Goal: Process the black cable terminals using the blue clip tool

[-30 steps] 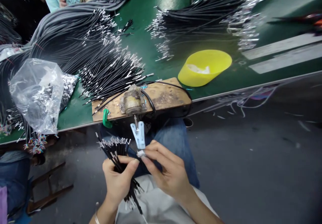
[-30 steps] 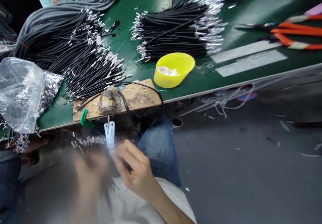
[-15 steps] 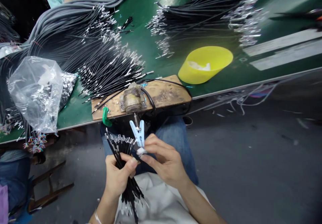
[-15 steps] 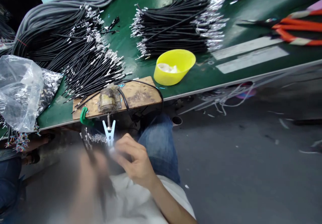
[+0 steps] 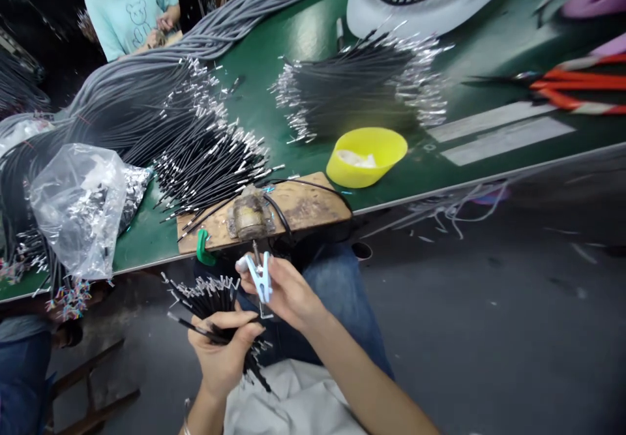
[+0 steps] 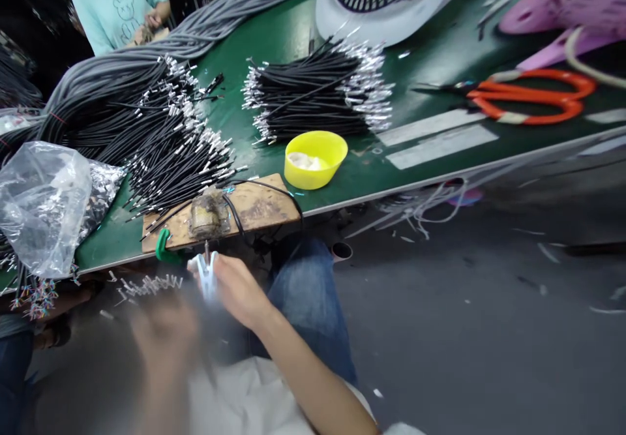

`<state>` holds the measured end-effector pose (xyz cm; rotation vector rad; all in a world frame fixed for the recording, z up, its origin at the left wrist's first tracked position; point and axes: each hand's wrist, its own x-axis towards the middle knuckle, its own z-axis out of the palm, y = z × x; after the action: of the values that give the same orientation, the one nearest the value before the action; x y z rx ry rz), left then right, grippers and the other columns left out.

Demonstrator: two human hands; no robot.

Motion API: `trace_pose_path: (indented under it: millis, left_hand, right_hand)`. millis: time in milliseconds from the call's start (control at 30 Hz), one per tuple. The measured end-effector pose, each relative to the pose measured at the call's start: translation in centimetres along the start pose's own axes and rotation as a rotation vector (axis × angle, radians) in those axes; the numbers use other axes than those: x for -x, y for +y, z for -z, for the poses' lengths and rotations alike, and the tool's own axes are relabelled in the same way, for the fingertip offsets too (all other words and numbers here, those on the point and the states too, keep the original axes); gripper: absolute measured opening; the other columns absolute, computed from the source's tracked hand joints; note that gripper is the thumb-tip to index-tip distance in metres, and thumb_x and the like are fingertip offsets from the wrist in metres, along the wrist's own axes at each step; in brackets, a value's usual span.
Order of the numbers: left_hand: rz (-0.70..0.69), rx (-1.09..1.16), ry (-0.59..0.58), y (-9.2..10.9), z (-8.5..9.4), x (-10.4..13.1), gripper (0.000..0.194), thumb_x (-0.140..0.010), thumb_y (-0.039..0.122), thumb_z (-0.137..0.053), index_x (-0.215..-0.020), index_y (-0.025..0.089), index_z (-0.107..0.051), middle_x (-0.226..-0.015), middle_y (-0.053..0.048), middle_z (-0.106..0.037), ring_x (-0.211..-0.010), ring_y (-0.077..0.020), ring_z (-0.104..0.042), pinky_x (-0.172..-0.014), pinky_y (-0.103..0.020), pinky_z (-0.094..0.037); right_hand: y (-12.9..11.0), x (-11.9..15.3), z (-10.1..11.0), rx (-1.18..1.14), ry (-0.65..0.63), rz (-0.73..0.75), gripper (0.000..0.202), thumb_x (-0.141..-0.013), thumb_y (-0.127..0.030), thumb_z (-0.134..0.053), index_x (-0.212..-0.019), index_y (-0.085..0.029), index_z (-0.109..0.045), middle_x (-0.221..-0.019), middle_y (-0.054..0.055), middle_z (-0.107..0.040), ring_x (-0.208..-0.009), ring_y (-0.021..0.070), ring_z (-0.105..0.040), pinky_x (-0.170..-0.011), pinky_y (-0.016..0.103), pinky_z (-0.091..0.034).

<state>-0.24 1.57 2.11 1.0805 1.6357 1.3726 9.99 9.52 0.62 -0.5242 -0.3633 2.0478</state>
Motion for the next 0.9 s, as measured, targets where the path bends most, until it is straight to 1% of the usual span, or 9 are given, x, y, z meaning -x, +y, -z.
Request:
trace_pose_path:
  millis: [100, 267, 433, 533, 633, 700, 733, 800, 900]
  left_hand:
    - [0.014, 0.013, -0.006, 0.1, -0.4, -0.7, 0.022, -0.062, 0.046, -0.076, -0.063, 0.025, -0.072, -0.061, -0.002, -0.073, -0.057, -0.0211, -0.068, -0.063, -0.035, -0.057]
    - [0.256, 0.014, -0.272, -0.5, 0.5, -2.4, 0.023, -0.055, 0.045, -0.080, -0.062, 0.023, -0.075, -0.067, -0.005, -0.075, -0.065, -0.0248, -0.071, -0.070, -0.038, -0.059]
    - [0.280, 0.033, -0.306, -1.2, 1.3, -2.6, 0.018, -0.054, 0.039, -0.082, -0.058, 0.023, -0.075, -0.064, -0.006, -0.074, -0.061, -0.0236, -0.070, -0.066, -0.036, -0.060]
    - [0.270, 0.043, -0.313, -1.8, 1.7, -2.1, 0.017, -0.053, 0.037, -0.083, -0.058, 0.022, -0.075, -0.062, -0.007, -0.074, -0.058, -0.0230, -0.070, -0.063, -0.034, -0.060]
    - [0.166, -0.015, -0.292, -2.2, 1.7, -1.2, 0.015, -0.059, 0.036, -0.080, -0.063, 0.022, -0.077, -0.061, -0.006, -0.073, -0.055, -0.0206, -0.068, -0.059, -0.031, -0.059]
    - [0.062, -0.083, -0.223, -2.0, 1.3, -0.3, 0.016, -0.069, 0.034, -0.072, -0.076, 0.022, -0.079, -0.060, -0.005, -0.073, -0.047, -0.0163, -0.064, -0.052, -0.027, -0.056]
    - [0.034, -0.102, -0.196, -1.9, 0.9, 0.1, 0.018, -0.075, 0.031, -0.066, -0.085, 0.022, -0.078, -0.060, -0.004, -0.072, -0.043, -0.0143, -0.061, -0.049, -0.026, -0.054]
    - [-0.008, -0.113, -0.212, -1.5, 0.1, 0.8, 0.019, -0.079, 0.026, -0.059, -0.081, 0.022, -0.078, -0.059, -0.004, -0.071, -0.043, -0.0139, -0.060, -0.047, -0.024, -0.051]
    - [-0.054, -0.082, -0.274, -1.6, -1.1, 1.7, 0.021, -0.076, 0.022, -0.056, -0.065, 0.020, -0.074, -0.069, -0.007, -0.072, -0.064, -0.0202, -0.066, -0.062, -0.029, -0.051]
  right_hand:
    - [-0.1, 0.0, -0.4, -0.011, 0.050, -0.003, 0.036, -0.055, -0.048, -0.081, -0.065, -0.015, -0.071, -0.060, 0.002, -0.062, -0.053, 0.0101, -0.050, -0.051, 0.022, -0.040]
    - [0.0, 0.2, -0.3, -0.036, 0.038, -0.053, 0.039, -0.057, -0.051, -0.079, -0.065, -0.014, -0.069, -0.058, 0.001, -0.061, -0.046, 0.0086, -0.045, -0.046, 0.022, -0.037]
    - [0.8, -0.1, 1.6, -0.020, 0.050, -0.070, 0.042, -0.063, -0.060, -0.070, -0.068, -0.018, -0.068, -0.059, 0.001, -0.061, -0.048, 0.0114, -0.047, -0.046, 0.024, -0.039]
    - [1.0, 0.7, 3.2, 0.070, 0.097, -0.009, 0.041, -0.063, -0.059, -0.071, -0.071, -0.019, -0.068, -0.056, 0.000, -0.056, -0.048, 0.0113, -0.045, -0.047, 0.024, -0.038]
    - [0.9, 2.6, 4.0, 0.324, 0.203, 0.146, 0.033, -0.065, -0.051, -0.073, -0.068, -0.019, -0.066, -0.057, -0.002, -0.052, -0.051, 0.0114, -0.044, -0.049, 0.024, -0.037]
    - [0.8, 4.0, 3.9, 0.614, 0.245, 0.345, 0.025, -0.073, -0.043, -0.069, -0.063, -0.020, -0.063, -0.058, -0.001, -0.053, -0.053, 0.0130, -0.046, -0.050, 0.025, -0.038]
    - [0.8, 4.6, 3.6, 0.780, 0.231, 0.470, 0.022, -0.077, -0.036, -0.067, -0.062, -0.021, -0.062, -0.057, 0.000, -0.053, -0.054, 0.0139, -0.047, -0.051, 0.026, -0.039]
    - [0.8, 5.4, 2.7, 1.093, 0.119, 0.717, 0.009, -0.076, -0.025, -0.067, -0.068, -0.022, -0.065, -0.057, 0.000, -0.057, -0.056, 0.0158, -0.050, -0.058, 0.030, -0.043]
    - [1.0, 5.8, 1.6, 1.351, -0.022, 0.869, 0.005, -0.074, -0.021, -0.068, -0.079, -0.023, -0.067, -0.066, 0.003, -0.064, -0.061, 0.0189, -0.055, -0.059, 0.032, -0.047]
